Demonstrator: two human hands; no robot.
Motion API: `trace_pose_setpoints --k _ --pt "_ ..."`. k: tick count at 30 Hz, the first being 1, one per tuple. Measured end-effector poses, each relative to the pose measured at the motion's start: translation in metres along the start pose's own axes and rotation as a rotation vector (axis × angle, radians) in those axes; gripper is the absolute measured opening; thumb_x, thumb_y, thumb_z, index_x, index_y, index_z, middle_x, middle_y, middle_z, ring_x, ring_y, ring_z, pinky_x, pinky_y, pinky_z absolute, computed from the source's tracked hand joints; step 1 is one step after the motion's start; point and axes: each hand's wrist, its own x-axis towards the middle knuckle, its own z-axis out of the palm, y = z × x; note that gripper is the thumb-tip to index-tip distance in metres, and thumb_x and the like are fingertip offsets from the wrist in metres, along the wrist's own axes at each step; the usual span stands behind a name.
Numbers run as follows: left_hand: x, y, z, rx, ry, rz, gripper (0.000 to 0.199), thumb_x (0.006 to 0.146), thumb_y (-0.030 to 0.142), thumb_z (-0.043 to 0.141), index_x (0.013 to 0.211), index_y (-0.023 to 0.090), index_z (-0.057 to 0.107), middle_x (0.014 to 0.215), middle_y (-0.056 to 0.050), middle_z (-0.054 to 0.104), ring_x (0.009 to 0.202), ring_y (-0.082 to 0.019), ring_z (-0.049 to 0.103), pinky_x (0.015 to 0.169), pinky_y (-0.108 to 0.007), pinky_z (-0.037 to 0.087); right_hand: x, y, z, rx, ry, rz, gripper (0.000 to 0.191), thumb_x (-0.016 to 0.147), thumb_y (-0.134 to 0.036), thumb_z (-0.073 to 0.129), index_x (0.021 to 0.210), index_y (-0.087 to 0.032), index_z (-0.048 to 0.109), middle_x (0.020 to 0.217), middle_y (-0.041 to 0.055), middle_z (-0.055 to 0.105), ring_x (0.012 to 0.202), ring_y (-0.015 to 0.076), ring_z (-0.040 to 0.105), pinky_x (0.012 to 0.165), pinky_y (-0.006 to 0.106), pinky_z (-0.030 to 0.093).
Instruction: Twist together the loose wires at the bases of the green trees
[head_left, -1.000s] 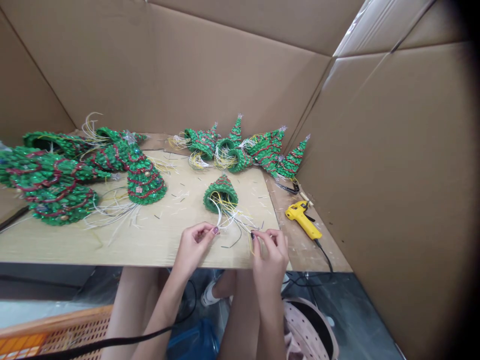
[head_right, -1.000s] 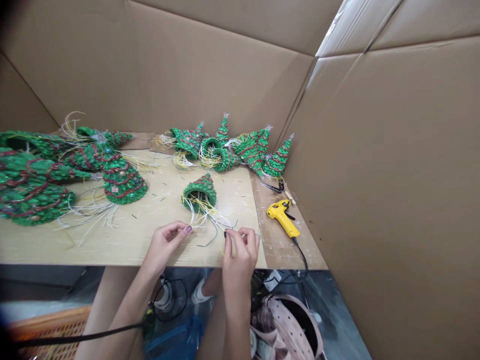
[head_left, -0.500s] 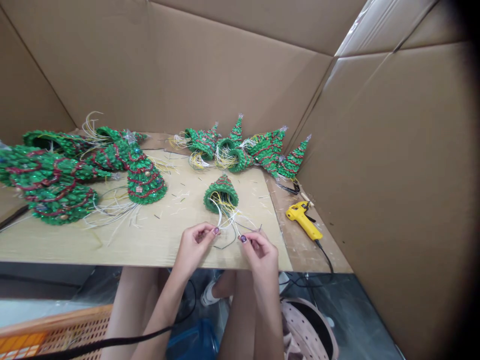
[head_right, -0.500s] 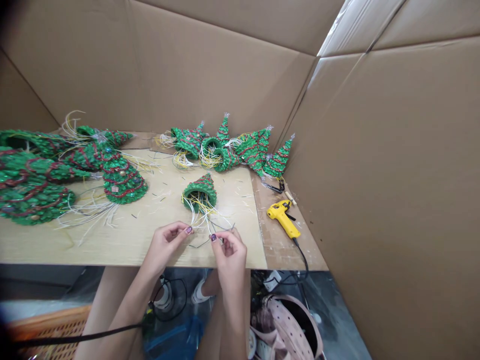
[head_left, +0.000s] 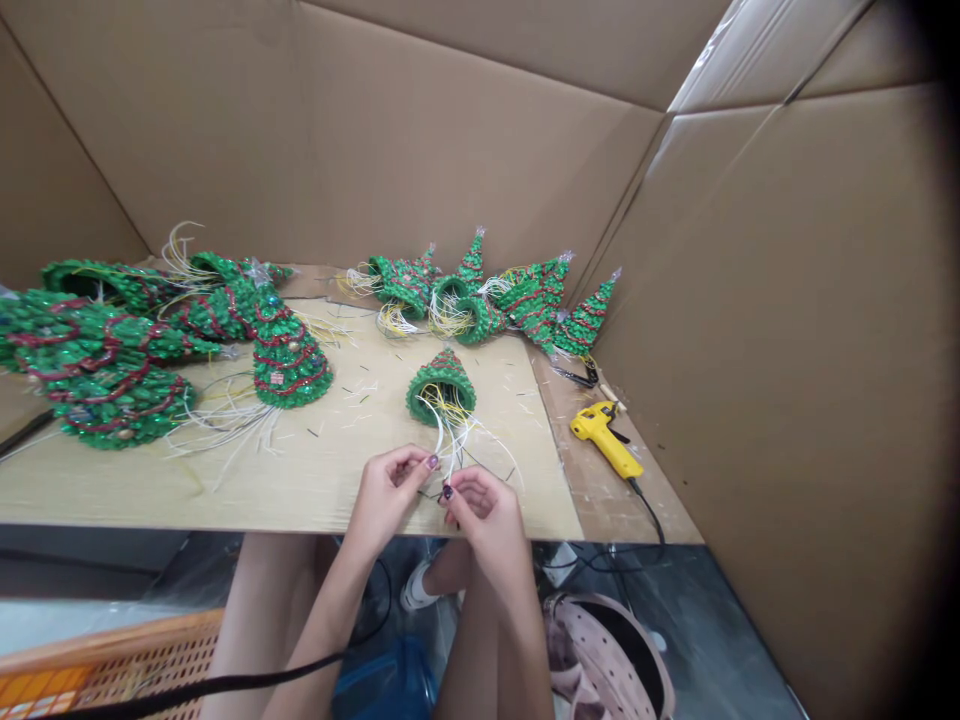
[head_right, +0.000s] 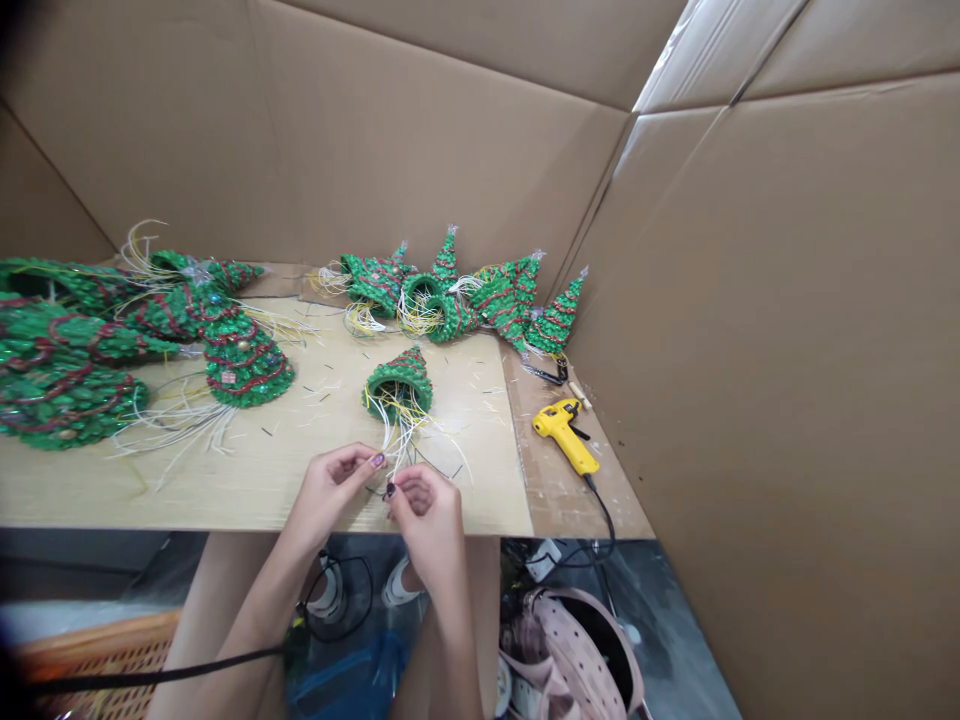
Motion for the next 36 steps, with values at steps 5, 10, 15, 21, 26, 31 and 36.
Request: trace_pose_setpoints --k 5,10,15,21,26,31,36 --pt "0.0 0.0 -0.001 -0.005 -0.032 0.002 0.022 0.076 0.035 0.065 0.074 0.013 0.067 0.068 -0.003 0.065 0.065 -0.014 0.055 0.06 -0.021 0.043 0.009 0.01 0.003 0.182 0.059 -0.011 0.019 0.071 -0.028 0.069 0.078 -0.017 0.056 0.065 -0.0026 0.059 0.05 0.0089 0.058 0.049 0.019 0.048" --pt "0.0 0.001 -0.001 -0.003 -0.063 0.005 0.021 0.077 0.034 0.064 0.074 0.013 0.067 0.072 -0.004 0.067 0.068 -0.014 0.058 0.063 -0.021 0.044 0.016 0.015 0.01 0.249 0.111 -0.033 0.024 0.068 -0.032 0.073 0.077 -0.016 0.057 0.07 -0.0006 0.061 0.048 0.0082 0.057 0.042 0.017 0.043" --pt "0.0 0.001 -0.002 -0.013 -0.077 0.009 0.021 0.077 0.034 0.064 0.075 0.014 0.067 0.072 -0.004 0.068 0.068 -0.014 0.059 0.063 -0.021 0.044 0.017 0.014 0.014 0.256 0.15 -0.026 0.024 0.066 -0.032 0.075 0.074 -0.015 0.059 0.06 -0.0021 0.059 0.046 0.0067 0.052 0.04 0.015 0.038" --pt "0.0 0.001 -0.002 -0.007 -0.073 0.008 0.021 0.076 0.034 0.064 0.075 0.013 0.068 0.071 -0.004 0.068 0.067 -0.014 0.058 0.064 -0.021 0.044 0.017 0.008 0.015 0.295 0.128 -0.018 0.025 0.065 -0.032 0.075 0.072 -0.015 0.059 0.059 -0.0027 0.059 0.042 0.005 0.047 0.038 0.015 0.032" --pt "0.001 0.001 -0.003 -0.015 -0.076 0.002 0.022 0.076 0.034 0.065 0.074 0.013 0.068 0.072 -0.005 0.069 0.069 -0.014 0.059 0.064 -0.021 0.044 0.018 0.007 0.016 0.294 0.119 -0.036 0.025 0.066 -0.033 0.074 0.073 -0.015 0.058 0.061 -0.0025 0.06 0.038 0.0025 0.038 0.037 0.016 0.028" --pt "0.001 0.001 -0.002 -0.019 -0.085 -0.008 0.023 0.075 0.035 0.066 0.076 0.013 0.069 0.073 -0.005 0.069 0.071 -0.015 0.059 0.066 -0.022 0.045 0.019 0.013 0.017 0.281 0.165 -0.051 0.025 0.066 -0.032 0.075 0.071 -0.015 0.058 0.062 -0.0042 0.054 0.041 0.0021 0.036 0.037 0.015 0.024" --pt "0.001 0.002 -0.002 -0.031 -0.06 -0.018 0.023 0.073 0.036 0.067 0.072 0.013 0.068 0.072 -0.005 0.068 0.068 -0.015 0.058 0.063 -0.021 0.045 0.022 0.018 0.02 0.311 0.199 -0.08 0.024 0.067 -0.031 0.074 0.069 -0.016 0.056 0.06 -0.0051 0.05 0.043 0.0028 0.036 0.038 0.015 0.024"
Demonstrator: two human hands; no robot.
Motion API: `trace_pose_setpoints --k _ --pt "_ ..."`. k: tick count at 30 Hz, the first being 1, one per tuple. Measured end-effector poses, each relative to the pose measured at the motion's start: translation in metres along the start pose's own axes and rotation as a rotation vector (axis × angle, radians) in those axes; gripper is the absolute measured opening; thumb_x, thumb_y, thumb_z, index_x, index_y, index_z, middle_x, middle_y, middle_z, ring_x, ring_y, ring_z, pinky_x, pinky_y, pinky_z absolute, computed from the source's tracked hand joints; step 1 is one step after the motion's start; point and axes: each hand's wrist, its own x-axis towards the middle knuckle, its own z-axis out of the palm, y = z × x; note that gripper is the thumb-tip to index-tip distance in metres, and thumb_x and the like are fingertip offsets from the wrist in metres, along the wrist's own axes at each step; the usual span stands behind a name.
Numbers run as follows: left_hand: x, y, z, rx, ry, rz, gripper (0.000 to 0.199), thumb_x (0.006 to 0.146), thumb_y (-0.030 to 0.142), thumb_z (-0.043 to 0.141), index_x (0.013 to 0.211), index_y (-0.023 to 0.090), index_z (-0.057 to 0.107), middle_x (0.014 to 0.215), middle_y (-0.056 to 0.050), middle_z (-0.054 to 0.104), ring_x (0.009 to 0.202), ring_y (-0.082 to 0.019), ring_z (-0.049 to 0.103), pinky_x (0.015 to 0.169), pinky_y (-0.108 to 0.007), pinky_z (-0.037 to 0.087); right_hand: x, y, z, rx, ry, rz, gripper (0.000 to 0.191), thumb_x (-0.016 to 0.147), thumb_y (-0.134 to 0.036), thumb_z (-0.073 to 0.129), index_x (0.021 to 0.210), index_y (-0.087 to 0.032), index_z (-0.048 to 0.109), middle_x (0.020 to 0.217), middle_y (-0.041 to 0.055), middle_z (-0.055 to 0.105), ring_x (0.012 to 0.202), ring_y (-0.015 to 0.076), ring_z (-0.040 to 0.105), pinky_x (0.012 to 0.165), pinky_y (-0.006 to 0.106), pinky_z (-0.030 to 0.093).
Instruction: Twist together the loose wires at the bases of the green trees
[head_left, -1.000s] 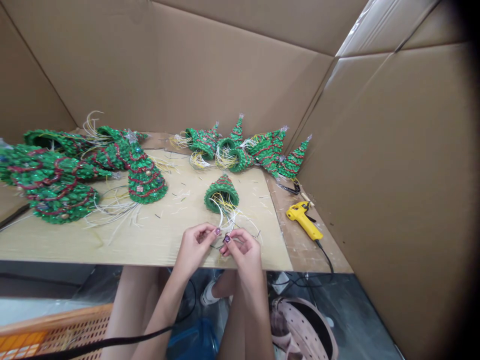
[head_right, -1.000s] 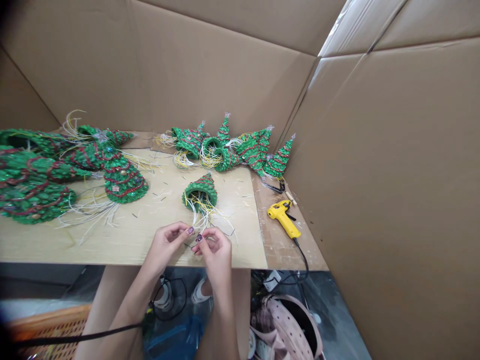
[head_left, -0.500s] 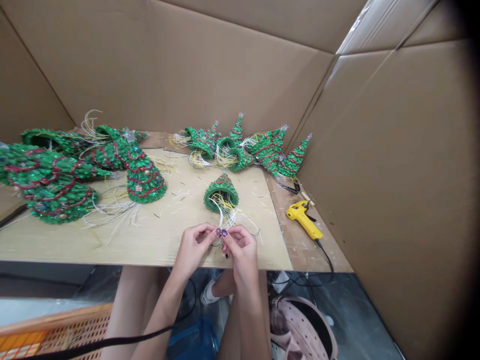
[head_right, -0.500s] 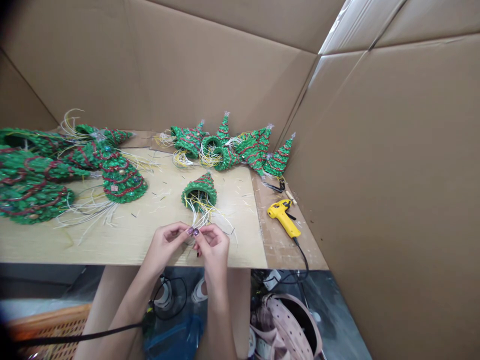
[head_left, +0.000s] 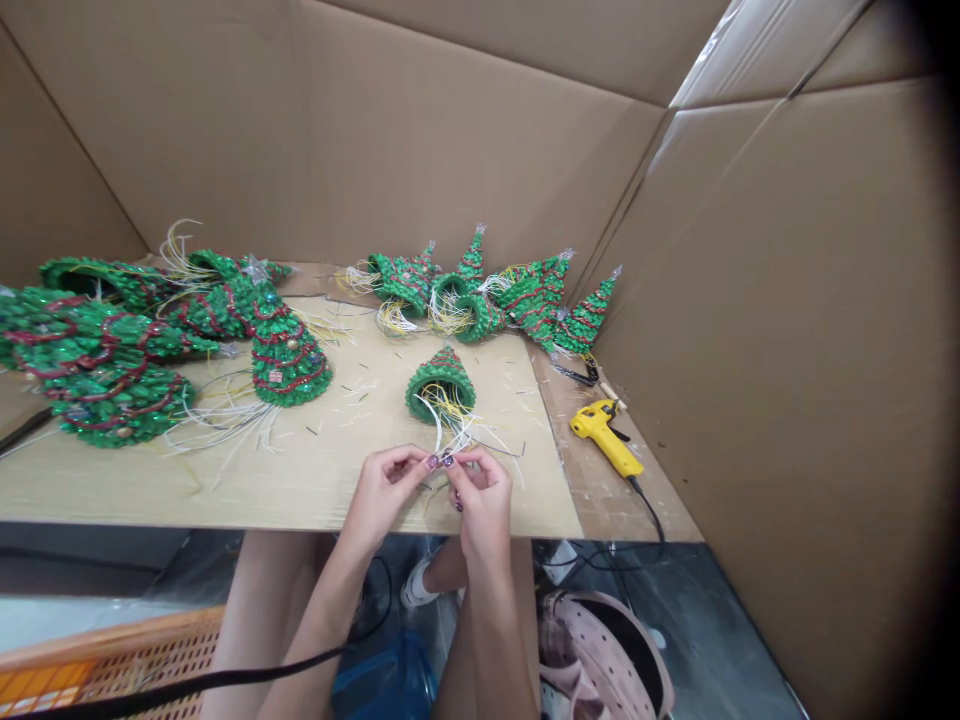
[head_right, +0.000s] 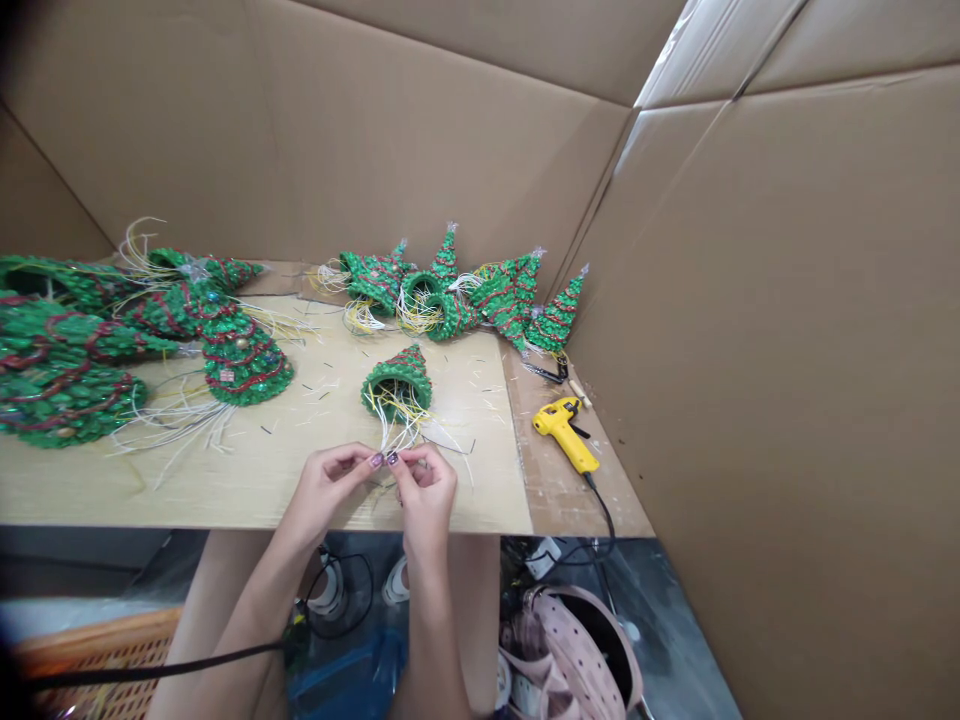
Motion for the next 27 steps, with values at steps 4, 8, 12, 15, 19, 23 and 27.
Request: trace_pose_setpoints --k 4,8,12,15,19,23,27 --pt "0.0 -0.001 0.0 0.011 -0.004 0.007 0.022 0.074 0.035 0.066 0.072 0.013 0.068 0.073 -0.006 0.069 0.069 -0.015 0.058 0.064 -0.021 0.045 0.0 0.001 0.003 -0.003 0.032 -0.023 0.023 0.067 -0.03 0.073 0.068 -0.016 0.055 0.06 -0.0048 0.051 0.043 0.0029 0.036 0.039 0.016 0.025" --pt "0.0 -0.002 0.0 0.01 -0.005 0.023 0.023 0.074 0.035 0.065 0.073 0.013 0.067 0.072 -0.005 0.067 0.068 -0.015 0.057 0.063 -0.021 0.044 0.001 0.001 0.005 -0.038 0.022 -0.051 0.023 0.069 -0.031 0.071 0.069 -0.016 0.054 0.06 -0.0047 0.05 0.045 0.0039 0.036 0.039 0.017 0.027" --pt "0.0 -0.002 0.0 0.019 0.005 0.031 0.024 0.074 0.036 0.064 0.073 0.013 0.066 0.068 -0.004 0.064 0.066 -0.014 0.055 0.06 -0.021 0.042 0.0 0.001 0.005 -0.1 0.005 -0.084 0.021 0.074 -0.033 0.067 0.077 -0.017 0.054 0.066 -0.0034 0.051 0.048 0.0055 0.04 0.042 0.017 0.032" --pt "0.0 -0.002 0.001 0.023 0.023 0.025 0.025 0.074 0.037 0.065 0.072 0.013 0.065 0.066 -0.003 0.062 0.064 -0.013 0.053 0.058 -0.021 0.041 -0.005 0.001 0.007 -0.152 0.071 -0.159 0.021 0.076 -0.032 0.065 0.082 -0.017 0.052 0.072 -0.0021 0.051 0.055 0.0074 0.046 0.048 0.018 0.038" --pt "0.0 -0.003 0.001 0.025 0.034 0.014 0.026 0.073 0.039 0.065 0.072 0.013 0.064 0.066 -0.003 0.061 0.063 -0.013 0.052 0.057 -0.02 0.039 -0.016 -0.006 0.01 -0.26 0.251 -0.325 0.016 0.08 -0.028 0.062 0.085 -0.018 0.049 0.075 -0.0014 0.047 0.064 0.0092 0.049 0.057 0.019 0.043" --pt "0.0 -0.004 0.001 0.031 0.031 0.015 0.026 0.074 0.039 0.066 0.071 0.013 0.064 0.066 -0.002 0.061 0.063 -0.013 0.053 0.057 -0.02 0.039 -0.02 -0.024 0.008 -0.559 0.374 -0.587 0.022 0.081 -0.02 0.061 0.103 -0.019 0.056 0.083 0.0011 0.047 0.062 0.0096 0.042 0.061 0.023 0.042" --pt "0.0 -0.004 0.001 0.035 0.028 0.011 0.025 0.075 0.038 0.065 0.07 0.014 0.063 0.064 -0.001 0.06 0.061 -0.012 0.052 0.057 -0.02 0.039 -0.014 -0.036 0.004 -0.808 0.309 -0.716 0.017 0.084 -0.018 0.058 0.099 -0.019 0.065 0.084 0.004 0.051 0.066 0.0119 0.045 0.063 0.026 0.041"
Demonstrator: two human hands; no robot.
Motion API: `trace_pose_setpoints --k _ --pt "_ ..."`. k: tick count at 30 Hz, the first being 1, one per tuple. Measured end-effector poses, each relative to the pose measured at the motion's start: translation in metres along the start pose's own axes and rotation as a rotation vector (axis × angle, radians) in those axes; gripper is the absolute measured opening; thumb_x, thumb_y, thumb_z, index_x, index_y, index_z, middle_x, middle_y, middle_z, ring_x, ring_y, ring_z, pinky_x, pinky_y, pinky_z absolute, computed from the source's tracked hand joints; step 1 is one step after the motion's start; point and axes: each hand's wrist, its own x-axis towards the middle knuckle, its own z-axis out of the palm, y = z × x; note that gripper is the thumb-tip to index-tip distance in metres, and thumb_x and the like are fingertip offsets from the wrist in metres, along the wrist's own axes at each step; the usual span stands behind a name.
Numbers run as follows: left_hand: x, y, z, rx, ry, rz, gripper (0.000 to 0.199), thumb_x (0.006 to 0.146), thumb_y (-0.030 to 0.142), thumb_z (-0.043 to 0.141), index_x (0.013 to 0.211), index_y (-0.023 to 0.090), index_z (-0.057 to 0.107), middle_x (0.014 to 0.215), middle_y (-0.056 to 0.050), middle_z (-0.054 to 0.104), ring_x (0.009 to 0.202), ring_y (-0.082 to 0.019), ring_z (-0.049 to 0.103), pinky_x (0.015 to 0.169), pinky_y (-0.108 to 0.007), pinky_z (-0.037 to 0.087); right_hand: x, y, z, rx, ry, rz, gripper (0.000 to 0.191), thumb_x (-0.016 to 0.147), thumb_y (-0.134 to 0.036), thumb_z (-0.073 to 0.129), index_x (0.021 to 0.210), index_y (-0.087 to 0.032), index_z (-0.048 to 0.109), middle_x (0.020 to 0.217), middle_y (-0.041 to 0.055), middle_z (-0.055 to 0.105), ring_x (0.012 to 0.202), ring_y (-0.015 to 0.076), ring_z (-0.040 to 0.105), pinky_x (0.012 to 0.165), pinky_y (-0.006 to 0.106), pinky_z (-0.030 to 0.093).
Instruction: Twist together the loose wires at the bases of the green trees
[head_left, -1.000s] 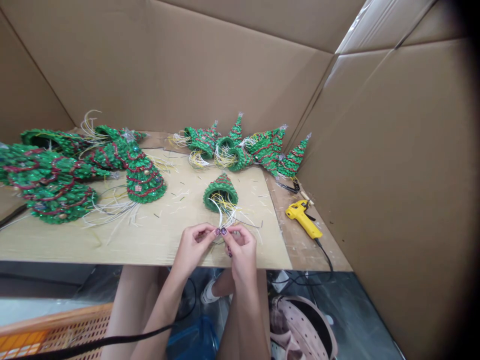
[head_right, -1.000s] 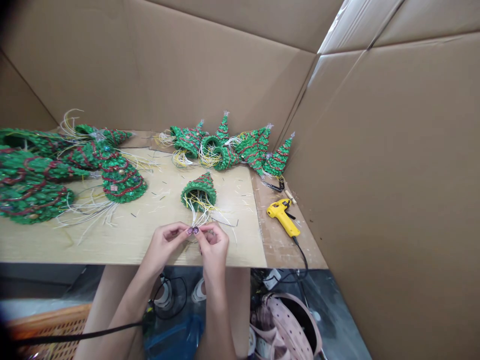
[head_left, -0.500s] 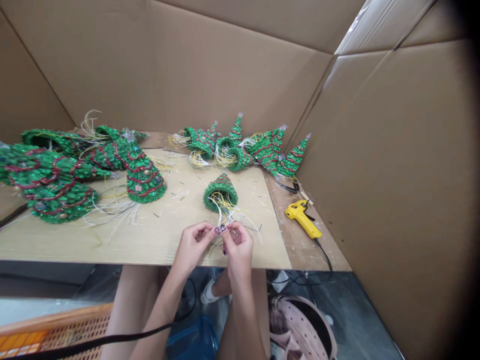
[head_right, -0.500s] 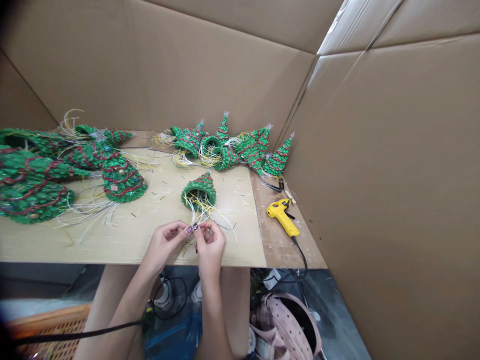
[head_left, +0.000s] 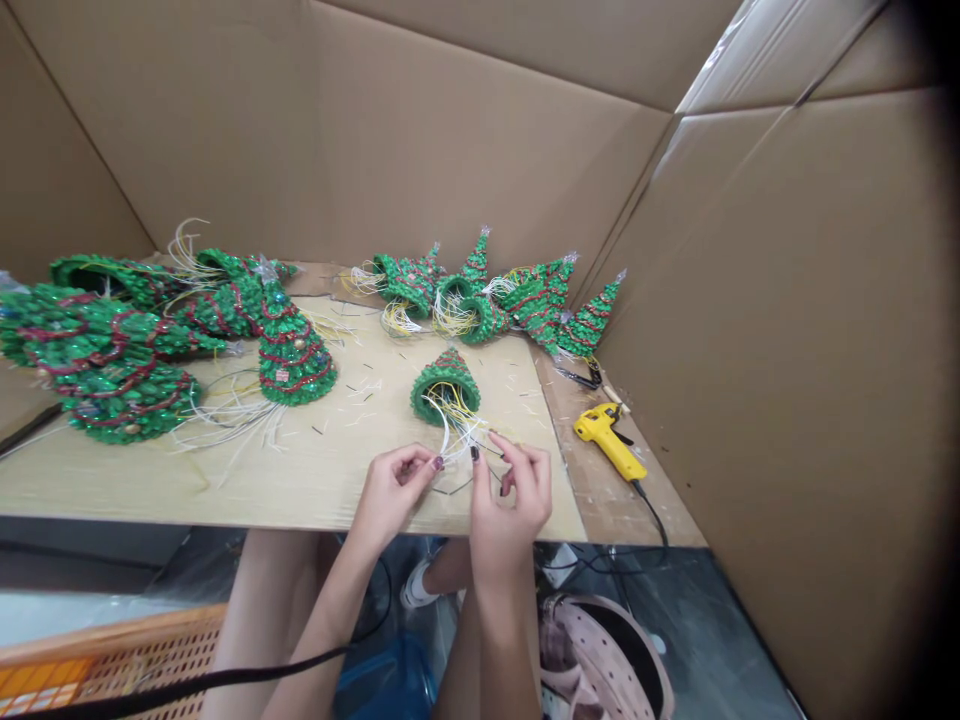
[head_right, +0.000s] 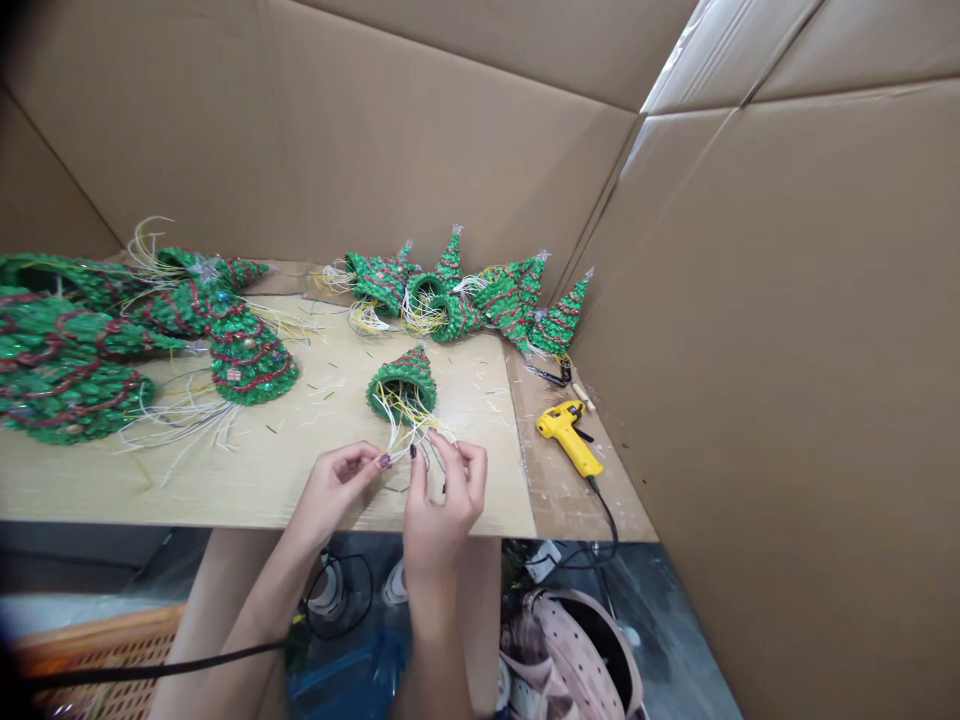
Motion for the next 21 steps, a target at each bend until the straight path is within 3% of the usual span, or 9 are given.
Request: trace_pose_setpoints --k 8,14,17,21 --pt "0.0 0.0 0.0 -0.009 -0.023 0.007 0.023 0.077 0.036 0.063 0.073 0.014 0.064 0.068 -0.002 0.061 0.065 -0.013 0.053 0.059 -0.02 0.04 -0.001 0.0 0.001 0.043 -0.089 -0.029 0.012 0.085 -0.016 0.053 0.082 -0.017 0.064 0.068 0.0008 0.056 0.063 0.0127 0.05 0.064 0.027 0.042" --pt "0.0 0.001 0.0 -0.022 -0.038 0.004 0.024 0.077 0.037 0.063 0.075 0.013 0.065 0.07 -0.003 0.064 0.067 -0.014 0.056 0.06 -0.021 0.041 -0.01 -0.003 -0.003 0.428 -0.261 0.371 0.011 0.083 -0.023 0.057 0.088 -0.016 0.064 0.086 0.0066 0.067 0.076 0.0154 0.062 0.067 0.026 0.05" --pt "0.0 0.003 0.0 -0.03 -0.04 0.01 0.022 0.077 0.036 0.063 0.074 0.014 0.065 0.069 -0.003 0.065 0.066 -0.014 0.056 0.06 -0.02 0.041 -0.012 0.002 -0.003 0.571 -0.337 0.501 0.012 0.078 -0.025 0.063 0.085 -0.016 0.066 0.084 0.007 0.069 0.074 0.0163 0.065 0.069 0.027 0.053" --pt "0.0 0.004 0.0 -0.02 -0.031 0.013 0.023 0.076 0.036 0.063 0.073 0.014 0.065 0.069 -0.003 0.065 0.065 -0.014 0.056 0.059 -0.021 0.041 -0.014 0.015 0.002 0.636 -0.318 0.628 0.018 0.072 -0.03 0.07 0.081 -0.015 0.068 0.076 0.0059 0.069 0.062 0.0144 0.064 0.058 0.025 0.053"
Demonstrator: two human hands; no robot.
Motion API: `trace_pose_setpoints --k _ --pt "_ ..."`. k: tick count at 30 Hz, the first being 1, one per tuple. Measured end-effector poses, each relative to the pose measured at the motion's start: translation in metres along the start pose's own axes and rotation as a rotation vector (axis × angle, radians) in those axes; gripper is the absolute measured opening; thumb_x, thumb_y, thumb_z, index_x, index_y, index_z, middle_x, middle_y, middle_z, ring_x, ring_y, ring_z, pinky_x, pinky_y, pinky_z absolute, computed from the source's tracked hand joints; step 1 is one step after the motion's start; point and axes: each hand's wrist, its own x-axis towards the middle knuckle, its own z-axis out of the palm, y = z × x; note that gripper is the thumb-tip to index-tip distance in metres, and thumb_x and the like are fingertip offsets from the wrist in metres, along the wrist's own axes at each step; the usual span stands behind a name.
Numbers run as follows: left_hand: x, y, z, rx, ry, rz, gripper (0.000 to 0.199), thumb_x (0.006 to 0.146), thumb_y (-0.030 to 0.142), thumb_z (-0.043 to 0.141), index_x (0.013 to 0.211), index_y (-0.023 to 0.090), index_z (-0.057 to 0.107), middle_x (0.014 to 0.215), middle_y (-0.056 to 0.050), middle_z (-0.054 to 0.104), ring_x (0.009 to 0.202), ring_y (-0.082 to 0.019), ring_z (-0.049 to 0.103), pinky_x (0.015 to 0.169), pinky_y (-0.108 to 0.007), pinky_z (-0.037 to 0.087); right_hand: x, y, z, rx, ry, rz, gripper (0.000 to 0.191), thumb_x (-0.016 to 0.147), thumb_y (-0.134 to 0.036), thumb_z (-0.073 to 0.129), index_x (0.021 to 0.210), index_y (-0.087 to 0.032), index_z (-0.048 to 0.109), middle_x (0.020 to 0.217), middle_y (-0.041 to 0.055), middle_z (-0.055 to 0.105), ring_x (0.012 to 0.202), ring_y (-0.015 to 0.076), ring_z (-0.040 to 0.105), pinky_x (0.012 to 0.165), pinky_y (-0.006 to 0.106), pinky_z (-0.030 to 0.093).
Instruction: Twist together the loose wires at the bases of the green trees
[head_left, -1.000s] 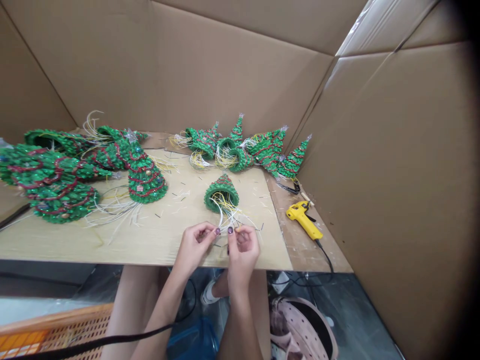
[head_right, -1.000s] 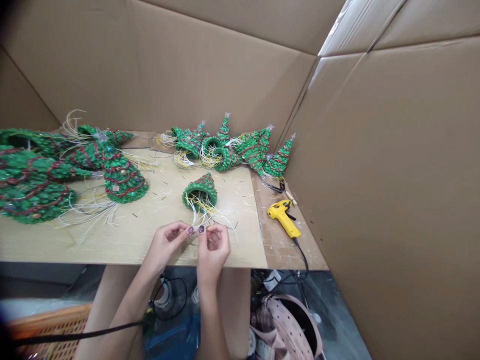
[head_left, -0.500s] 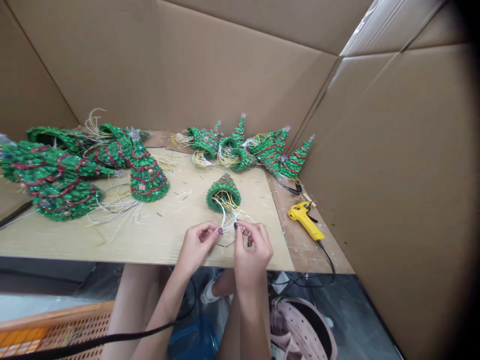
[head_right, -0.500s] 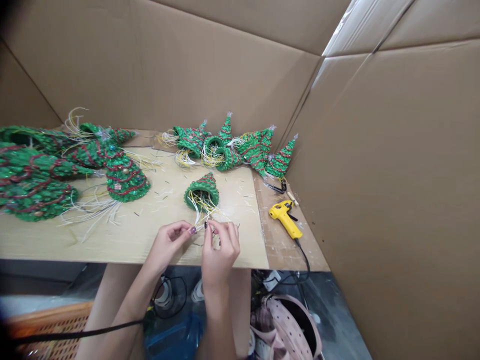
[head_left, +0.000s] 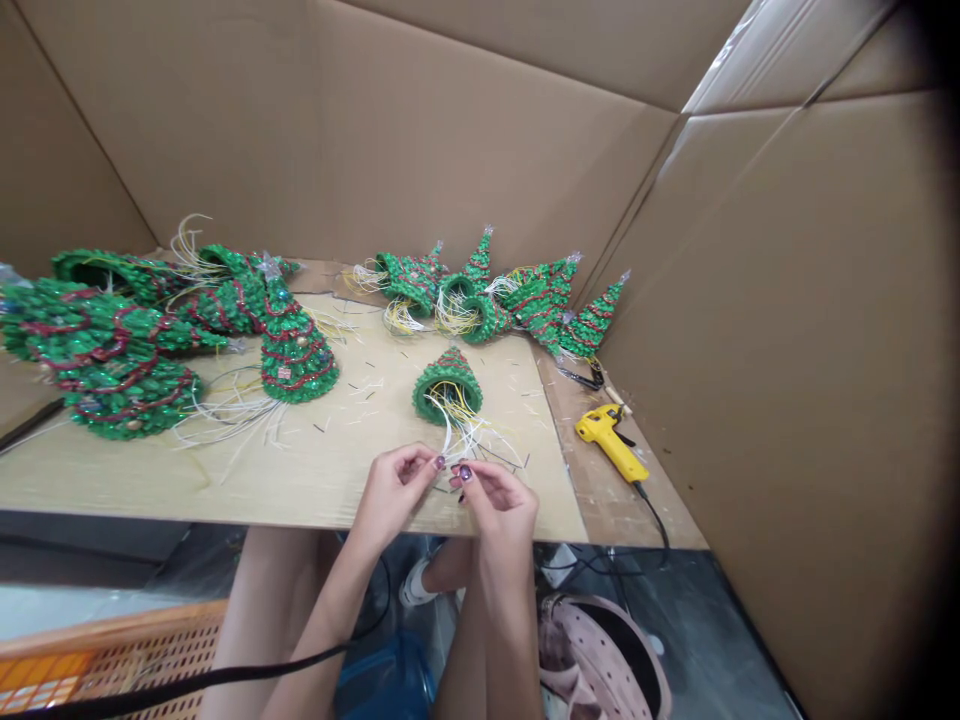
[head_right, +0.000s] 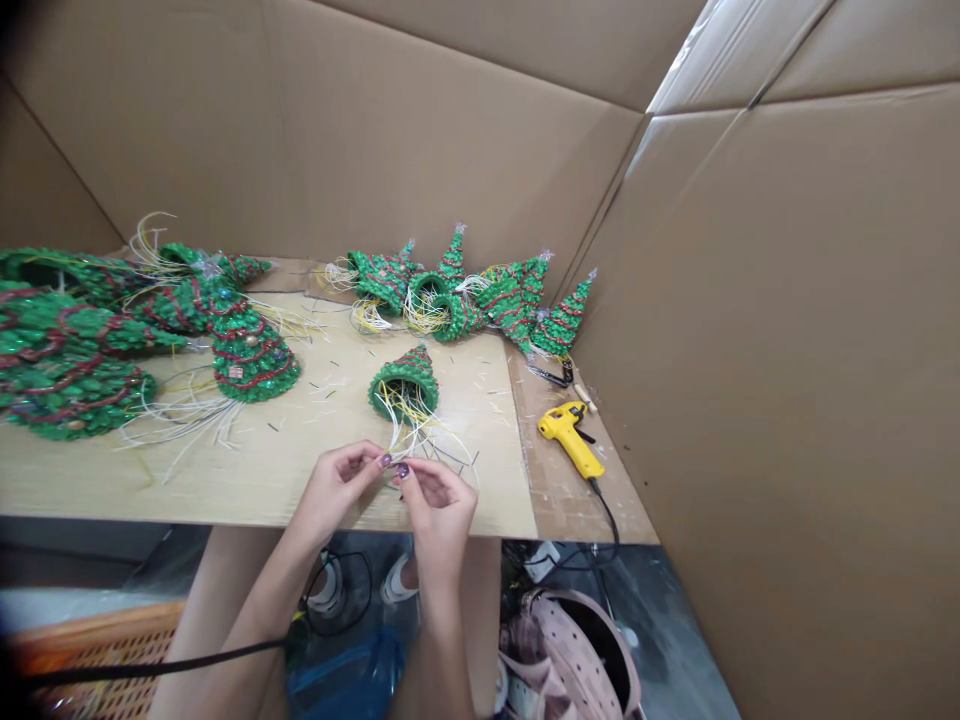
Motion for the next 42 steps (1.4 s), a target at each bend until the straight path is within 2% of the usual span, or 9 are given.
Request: trace_pose_setpoints --k 5,10,16,22,25,36,42 --pt "0.0 -0.001 0.0 -0.006 -0.002 -0.002 0.024 0.076 0.037 0.064 0.073 0.013 0.065 0.068 -0.004 0.065 0.064 -0.014 0.057 0.059 -0.021 0.042 0.007 0.008 -0.001 0.109 0.013 0.122 0.027 0.06 -0.027 0.078 0.078 -0.015 0.063 0.068 0.0027 0.067 0.055 0.0126 0.062 0.046 0.019 0.046" --pt "0.0 -0.002 0.0 -0.002 -0.002 -0.002 0.024 0.077 0.037 0.063 0.072 0.013 0.064 0.067 -0.003 0.063 0.064 -0.013 0.055 0.06 -0.021 0.042 0.009 0.006 -0.002 0.122 -0.018 0.219 0.033 0.055 -0.024 0.08 0.083 -0.014 0.065 0.067 0.0015 0.066 0.055 0.0104 0.06 0.044 0.017 0.044" --pt "-0.001 -0.002 0.0 -0.017 -0.011 -0.012 0.023 0.077 0.036 0.063 0.074 0.013 0.065 0.068 -0.004 0.064 0.065 -0.015 0.057 0.061 -0.022 0.043 0.008 0.008 0.004 0.071 -0.028 0.174 0.026 0.057 -0.028 0.079 0.075 -0.013 0.068 0.067 0.0049 0.068 0.058 0.0127 0.059 0.044 0.019 0.045" --pt "-0.001 -0.003 -0.001 -0.01 -0.012 -0.014 0.023 0.077 0.037 0.064 0.076 0.014 0.066 0.069 -0.004 0.065 0.066 -0.015 0.058 0.061 -0.021 0.043 0.005 0.01 0.013 -0.025 0.038 0.071 0.022 0.065 -0.032 0.074 0.072 -0.013 0.065 0.065 0.0028 0.063 0.054 0.01 0.053 0.041 0.018 0.041" --pt "-0.001 -0.003 -0.001 -0.003 -0.019 -0.01 0.023 0.078 0.037 0.063 0.076 0.014 0.067 0.069 -0.004 0.066 0.067 -0.015 0.058 0.06 -0.021 0.043 0.005 0.011 0.013 -0.042 0.03 0.046 0.02 0.069 -0.031 0.071 0.073 -0.014 0.063 0.063 0.0008 0.06 0.052 0.0084 0.05 0.041 0.017 0.041" --pt "-0.001 -0.002 -0.001 -0.008 -0.024 0.005 0.023 0.079 0.035 0.063 0.075 0.013 0.066 0.07 -0.004 0.066 0.068 -0.015 0.058 0.063 -0.021 0.043 0.011 0.02 0.009 0.017 0.001 0.036 0.023 0.072 -0.036 0.07 0.075 -0.015 0.06 0.066 -0.0003 0.059 0.05 0.0075 0.048 0.041 0.018 0.041" --pt "0.0 -0.002 -0.001 -0.015 -0.032 0.002 0.022 0.078 0.035 0.063 0.076 0.013 0.066 0.071 -0.004 0.066 0.067 -0.014 0.058 0.063 -0.021 0.044 0.012 0.019 0.01 0.018 -0.024 0.091 0.027 0.069 -0.037 0.071 0.074 -0.014 0.059 0.058 -0.0018 0.057 0.043 0.0068 0.047 0.039 0.018 0.04"
